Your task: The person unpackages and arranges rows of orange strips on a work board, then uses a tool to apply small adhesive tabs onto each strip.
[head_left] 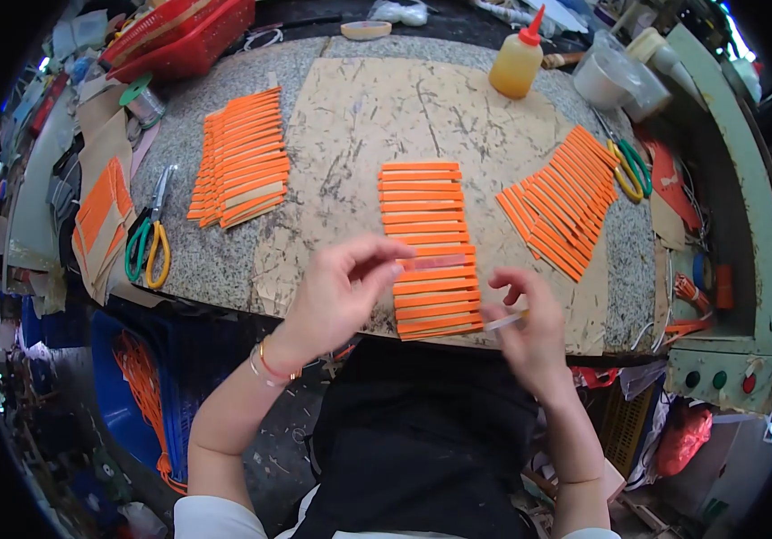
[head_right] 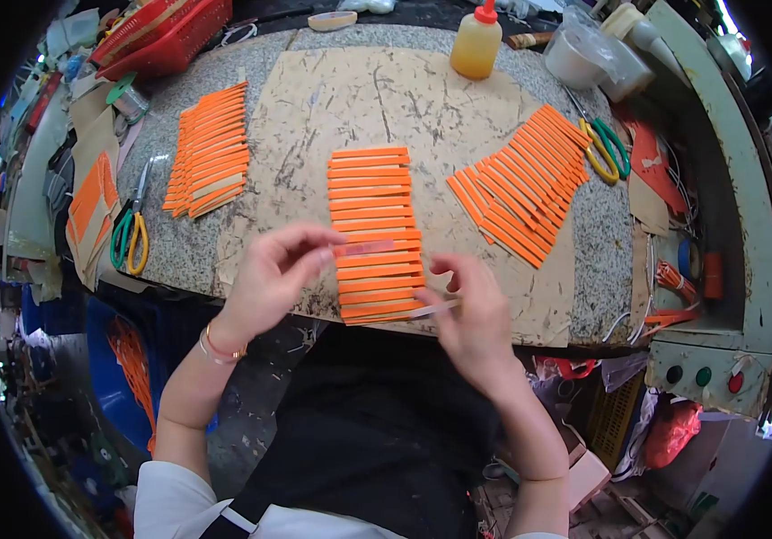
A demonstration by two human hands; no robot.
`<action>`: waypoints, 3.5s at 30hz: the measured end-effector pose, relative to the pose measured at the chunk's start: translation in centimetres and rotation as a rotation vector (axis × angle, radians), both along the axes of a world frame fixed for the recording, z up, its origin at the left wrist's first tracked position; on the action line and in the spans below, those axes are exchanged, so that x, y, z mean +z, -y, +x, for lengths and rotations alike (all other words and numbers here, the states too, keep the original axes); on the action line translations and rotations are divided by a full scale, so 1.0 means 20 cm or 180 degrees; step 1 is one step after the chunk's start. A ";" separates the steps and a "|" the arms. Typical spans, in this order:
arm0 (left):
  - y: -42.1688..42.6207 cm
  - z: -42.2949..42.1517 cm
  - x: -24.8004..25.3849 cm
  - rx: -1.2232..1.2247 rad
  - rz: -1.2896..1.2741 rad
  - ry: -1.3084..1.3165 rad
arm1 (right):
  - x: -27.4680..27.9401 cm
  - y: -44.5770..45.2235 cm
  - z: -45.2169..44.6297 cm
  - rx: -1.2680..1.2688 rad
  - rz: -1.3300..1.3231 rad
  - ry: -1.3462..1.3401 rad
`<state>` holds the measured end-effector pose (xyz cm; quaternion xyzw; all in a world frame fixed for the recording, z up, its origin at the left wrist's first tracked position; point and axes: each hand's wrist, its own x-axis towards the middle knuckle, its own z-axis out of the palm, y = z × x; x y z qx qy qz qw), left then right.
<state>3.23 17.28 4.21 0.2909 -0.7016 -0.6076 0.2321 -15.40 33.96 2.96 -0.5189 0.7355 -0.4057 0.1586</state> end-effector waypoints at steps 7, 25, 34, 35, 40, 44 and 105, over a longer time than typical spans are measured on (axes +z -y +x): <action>-0.16 -0.03 0.01 -0.0330 -0.1231 0.0033 | 0.08 0.04 0.04 0.0064 0.0287 0.1517; -0.24 -0.01 -0.17 -0.0731 -0.2425 0.0167 | 0.03 -0.13 -0.02 0.0037 -0.0401 0.1019; -0.23 0.00 -0.15 -0.0898 -0.2466 0.0268 | -0.01 -0.01 0.08 0.0546 -0.0215 0.0207; -0.23 0.00 -0.16 -0.0903 -0.2451 0.0243 | -0.02 -0.01 0.07 0.0553 -0.0223 0.0214; -0.24 0.00 -0.17 -0.0833 -0.2406 0.0225 | -0.06 0.03 0.11 0.0800 -0.0455 0.0174; -0.24 0.00 -0.16 -0.0819 -0.2384 0.0268 | -0.01 0.00 0.10 0.0481 -0.0110 0.0599; -0.06 -0.06 -0.14 -0.0525 -0.2113 0.0029 | 0.01 0.05 -0.05 -0.0190 -0.0701 0.0874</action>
